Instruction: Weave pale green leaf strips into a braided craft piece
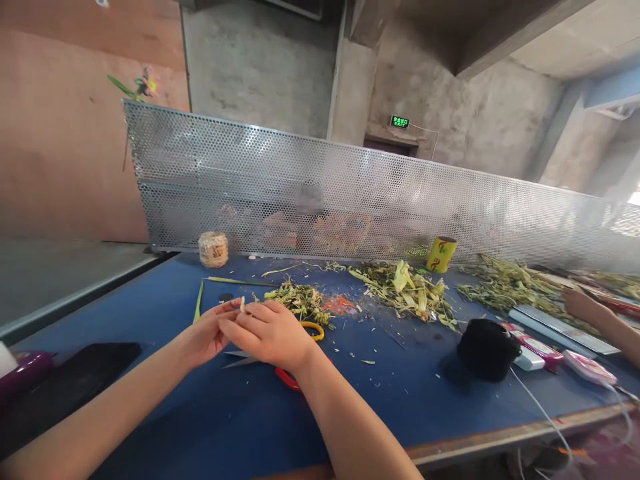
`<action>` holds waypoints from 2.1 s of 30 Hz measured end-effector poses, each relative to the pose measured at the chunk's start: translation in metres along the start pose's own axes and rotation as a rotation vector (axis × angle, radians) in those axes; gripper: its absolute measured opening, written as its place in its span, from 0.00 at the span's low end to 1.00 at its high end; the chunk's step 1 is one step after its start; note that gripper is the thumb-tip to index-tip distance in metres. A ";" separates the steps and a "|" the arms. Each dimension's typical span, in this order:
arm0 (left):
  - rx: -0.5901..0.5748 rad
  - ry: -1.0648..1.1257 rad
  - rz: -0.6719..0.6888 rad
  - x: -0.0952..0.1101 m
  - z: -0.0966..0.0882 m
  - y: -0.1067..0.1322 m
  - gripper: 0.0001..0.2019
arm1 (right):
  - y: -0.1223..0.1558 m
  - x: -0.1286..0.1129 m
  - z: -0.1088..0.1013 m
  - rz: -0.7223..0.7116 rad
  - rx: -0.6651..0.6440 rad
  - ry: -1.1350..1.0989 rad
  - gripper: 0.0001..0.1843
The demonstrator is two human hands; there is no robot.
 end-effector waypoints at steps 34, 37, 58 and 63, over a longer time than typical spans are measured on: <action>0.054 -0.914 0.479 0.029 0.009 0.010 0.13 | 0.048 0.084 0.059 1.057 0.230 -1.285 0.17; 0.078 -0.998 0.564 0.038 0.014 0.017 0.11 | 0.049 0.088 0.055 1.062 0.283 -1.303 0.18; 0.222 -1.525 0.873 0.054 0.027 0.039 0.13 | 0.049 0.088 0.052 1.151 0.283 -1.392 0.12; 0.250 -1.580 0.903 0.058 0.027 0.039 0.13 | 0.046 0.083 0.052 1.139 0.281 -1.436 0.11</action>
Point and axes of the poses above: each hand's wrist, its own y-axis away from the middle knuckle, its own z-axis out of the palm, x = y × z, the point moved 8 cm from there along -y, towards the middle knuckle, and after that the axes turned 10 degrees about -y, right-handed, at the moved point
